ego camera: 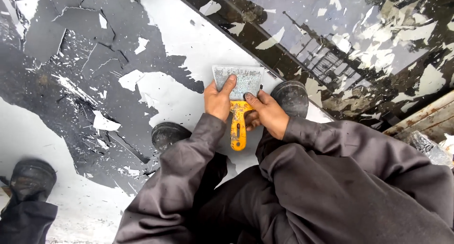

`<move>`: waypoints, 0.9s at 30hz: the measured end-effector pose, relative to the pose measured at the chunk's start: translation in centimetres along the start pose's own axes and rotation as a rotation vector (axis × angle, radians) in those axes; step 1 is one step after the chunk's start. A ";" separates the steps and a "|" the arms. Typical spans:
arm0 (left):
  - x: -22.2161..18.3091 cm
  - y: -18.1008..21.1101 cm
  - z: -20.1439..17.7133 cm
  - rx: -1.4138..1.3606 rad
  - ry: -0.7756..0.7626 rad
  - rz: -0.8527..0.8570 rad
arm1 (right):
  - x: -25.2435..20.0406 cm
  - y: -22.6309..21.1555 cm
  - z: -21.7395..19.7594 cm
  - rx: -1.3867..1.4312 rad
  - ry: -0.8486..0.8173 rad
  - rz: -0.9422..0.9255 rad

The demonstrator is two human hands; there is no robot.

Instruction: Scraping off a layer of old gray coating from a flat surface using a putty knife.

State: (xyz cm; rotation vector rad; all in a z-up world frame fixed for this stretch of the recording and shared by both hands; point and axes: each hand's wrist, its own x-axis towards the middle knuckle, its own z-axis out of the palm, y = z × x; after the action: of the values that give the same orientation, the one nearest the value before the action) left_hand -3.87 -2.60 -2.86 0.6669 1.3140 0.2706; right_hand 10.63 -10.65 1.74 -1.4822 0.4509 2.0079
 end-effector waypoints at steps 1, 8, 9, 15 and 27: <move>0.5 0.3 0.7 -0.009 0.000 0.026 | 0.2 -0.2 -0.5 -0.017 -0.006 -0.021; 0.5 1.1 0.1 -0.557 0.244 0.017 | 0.2 -0.4 0.7 -0.173 -0.196 -0.229; 0.7 1.4 -0.3 -0.540 0.261 0.045 | 0.0 -0.7 1.6 -0.174 -0.228 -0.210; 0.8 4.8 -3.8 -0.360 0.183 -0.099 | 1.6 -3.6 4.5 -0.340 -0.186 -0.329; 2.9 8.3 -6.6 -0.614 0.044 -0.048 | 3.2 -15.5 9.3 -0.845 -0.165 -0.338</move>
State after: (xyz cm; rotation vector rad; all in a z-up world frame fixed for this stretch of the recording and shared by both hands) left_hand -7.89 7.45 -0.98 0.1103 1.1997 0.6203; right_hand 13.01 7.53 2.83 -1.6662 -0.7663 2.0992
